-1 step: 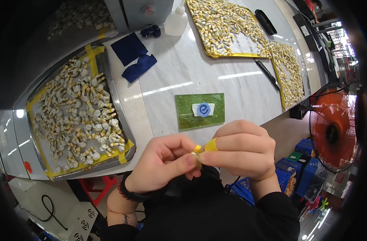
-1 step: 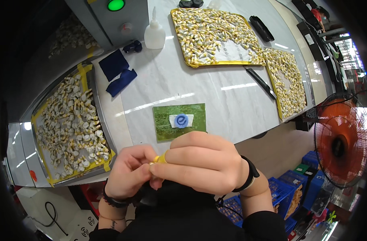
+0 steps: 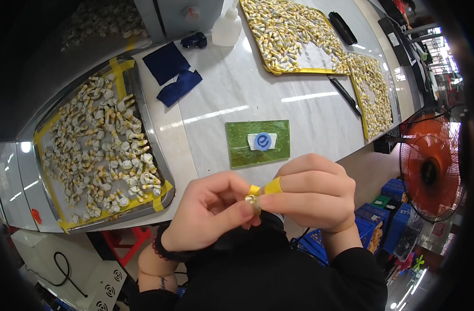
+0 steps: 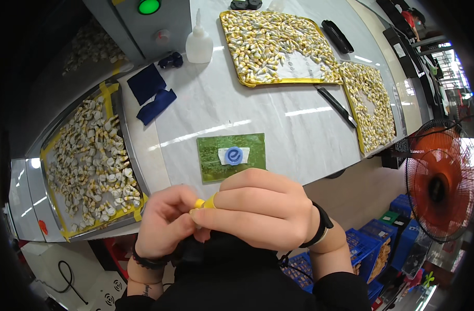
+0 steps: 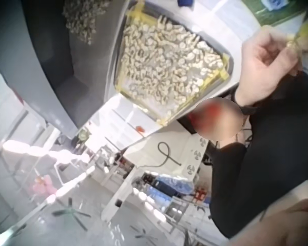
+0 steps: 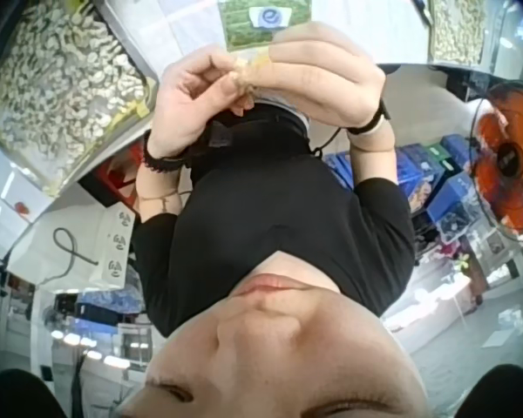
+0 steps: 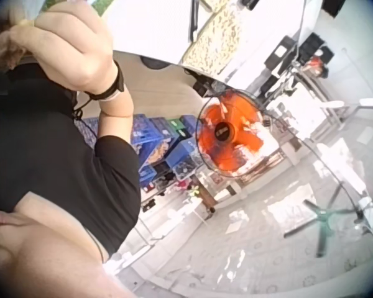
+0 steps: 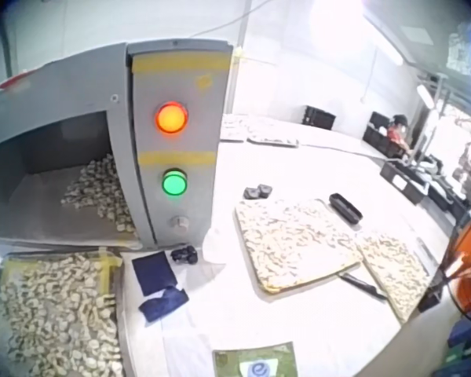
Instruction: The person assembles small white and yellow cylindrical components by hand. They pick up a white piece, apply a substance from a small bottle, and attach a yellow piece to it. The assembled units are placed into a yellow tray on the table.
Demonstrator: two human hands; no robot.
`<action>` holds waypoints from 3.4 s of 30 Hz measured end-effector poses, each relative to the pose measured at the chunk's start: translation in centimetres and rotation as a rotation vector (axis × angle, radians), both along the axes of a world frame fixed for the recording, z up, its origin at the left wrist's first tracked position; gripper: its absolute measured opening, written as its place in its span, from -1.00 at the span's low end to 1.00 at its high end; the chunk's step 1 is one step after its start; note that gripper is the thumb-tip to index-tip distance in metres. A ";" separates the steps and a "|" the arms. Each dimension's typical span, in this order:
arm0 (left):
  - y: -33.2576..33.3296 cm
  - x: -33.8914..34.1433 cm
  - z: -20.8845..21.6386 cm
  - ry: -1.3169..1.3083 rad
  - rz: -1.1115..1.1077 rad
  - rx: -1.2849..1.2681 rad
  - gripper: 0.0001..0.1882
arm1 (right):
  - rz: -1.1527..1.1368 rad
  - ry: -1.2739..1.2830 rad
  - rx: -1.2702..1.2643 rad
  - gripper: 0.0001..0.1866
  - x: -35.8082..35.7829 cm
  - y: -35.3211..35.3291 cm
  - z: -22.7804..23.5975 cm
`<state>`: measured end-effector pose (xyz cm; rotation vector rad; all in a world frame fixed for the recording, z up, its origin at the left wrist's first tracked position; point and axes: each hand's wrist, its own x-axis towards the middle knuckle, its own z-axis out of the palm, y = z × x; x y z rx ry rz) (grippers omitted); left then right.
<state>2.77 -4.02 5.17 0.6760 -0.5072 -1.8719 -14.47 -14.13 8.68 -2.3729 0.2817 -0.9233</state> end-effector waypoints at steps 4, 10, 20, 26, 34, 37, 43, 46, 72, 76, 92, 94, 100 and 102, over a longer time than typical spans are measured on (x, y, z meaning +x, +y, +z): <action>0.7 -0.6 0.6 -0.112 0.172 -0.112 -0.77 | -0.064 -0.067 0.013 -0.72 -0.4 0.8 -0.1; 1.6 -0.5 0.9 -0.504 0.264 -0.261 -0.76 | 0.036 -0.115 -0.023 -0.81 -0.4 1.0 0.6; 1.3 -0.5 1.4 -0.575 0.291 -0.286 -0.76 | 0.083 -0.154 -0.051 -0.81 -0.7 0.8 0.6; 1.5 -1.5 1.1 -0.550 0.447 -0.191 -0.69 | -0.008 -0.003 -0.158 -0.79 -2.6 -0.5 2.0; 3.6 1.0 -0.3 -0.625 0.585 -0.072 -0.46 | -0.939 0.555 -0.209 -0.81 -18.4 -16.0 1.6; 3.9 1.3 -0.5 -0.641 0.581 -0.087 -0.45 | -0.935 0.769 -0.084 -0.84 -22.8 -19.9 -2.9; 4.3 1.5 -0.5 -0.663 0.597 -0.094 -0.45 | -0.872 0.767 -0.132 -0.88 -22.6 -21.0 -5.6; 4.1 1.5 -0.8 -0.652 0.604 -0.112 -0.46 | -0.878 0.845 -0.198 -0.86 -22.1 -20.9 -5.2; 4.8 1.7 -0.7 -0.507 0.649 -0.099 -0.49 | 0.015 0.602 -0.316 -0.74 -1.6 -4.5 -2.1; 4.2 1.1 -0.9 -0.612 0.739 -0.163 -0.54 | 0.003 0.614 -0.311 -0.77 -1.0 -4.0 -2.6; 3.0 -0.5 -0.7 -0.861 0.674 -0.549 -0.64 | 0.090 -0.113 0.380 -0.75 1.1 0.8 -0.1; 3.0 -0.6 -0.5 -0.859 0.666 -0.546 -0.64 | 0.113 -0.121 0.381 -0.76 1.2 0.9 -0.4; 2.4 -0.2 0.0 -0.966 0.542 -0.662 -0.66 | 0.197 -0.083 0.371 -0.74 1.1 0.5 -0.5; 2.7 -0.5 -0.2 -0.931 0.596 -0.635 -0.67 | 0.201 -0.102 0.359 -0.75 1.1 0.6 -0.6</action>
